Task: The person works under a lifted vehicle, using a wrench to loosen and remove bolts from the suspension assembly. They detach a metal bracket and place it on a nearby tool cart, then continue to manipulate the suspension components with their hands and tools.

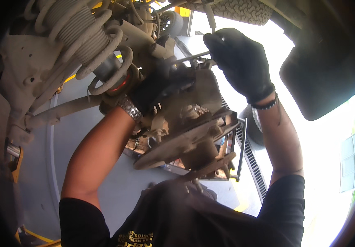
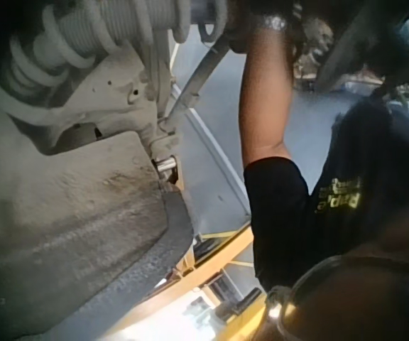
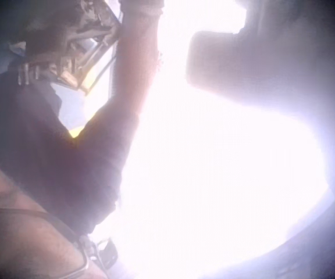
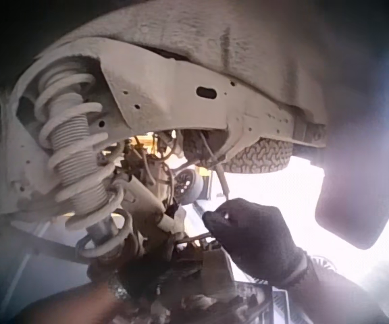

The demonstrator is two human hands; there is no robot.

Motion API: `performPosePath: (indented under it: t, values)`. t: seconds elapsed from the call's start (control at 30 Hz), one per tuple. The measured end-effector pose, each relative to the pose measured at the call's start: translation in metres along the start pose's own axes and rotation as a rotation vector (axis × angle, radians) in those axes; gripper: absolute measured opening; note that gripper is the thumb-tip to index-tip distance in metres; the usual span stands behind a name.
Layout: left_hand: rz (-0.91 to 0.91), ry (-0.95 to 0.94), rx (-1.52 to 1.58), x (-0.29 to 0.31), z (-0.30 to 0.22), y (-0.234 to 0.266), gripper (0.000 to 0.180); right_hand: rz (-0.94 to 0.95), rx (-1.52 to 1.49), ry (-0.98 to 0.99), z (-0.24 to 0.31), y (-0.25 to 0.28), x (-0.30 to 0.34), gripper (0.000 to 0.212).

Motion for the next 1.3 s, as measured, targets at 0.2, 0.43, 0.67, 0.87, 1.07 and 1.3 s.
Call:
performPosePath:
  t: [0.2, 0.43, 0.67, 0.87, 1.07, 1.3]
  values:
    - [-0.109, 0.115, 0.261, 0.017, -0.007, -0.004, 0.082, -0.195, -0.515, -0.836, -0.057, -0.005, 0.026, 0.019]
    - [-0.190, -0.135, -0.071, 0.016, 0.010, 0.003, 0.083, -0.048, -0.849, -0.767, -0.084, -0.012, 0.021, 0.019]
    - [-0.235, -0.237, -0.170, 0.017, 0.012, 0.004, 0.076, 0.080, -0.719, -0.789, -0.086, -0.027, 0.018, 0.024]
    - [-0.229, -0.256, -0.208, 0.019, 0.006, 0.004, 0.070, 0.099, -0.725, -0.657, -0.044, -0.009, 0.006, 0.026]
    - [-0.277, -0.313, -0.180, 0.015, 0.018, 0.003, 0.075, 0.245, -0.403, -0.612, -0.039, -0.001, 0.002, 0.019]
    - [-0.305, -0.343, -0.100, 0.014, 0.026, 0.005, 0.073, 0.234, -0.012, 0.149, 0.005, 0.004, -0.017, 0.009]
Point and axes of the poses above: each hand's wrist, its own x-axis away from the middle knuckle, its own y-axis out of the back of the hand, z = x × y, the point moved 6 cm from there along -x, towards the middle knuckle, and after that the axes turned 13 degrees about -z, right-handed, at the moved point
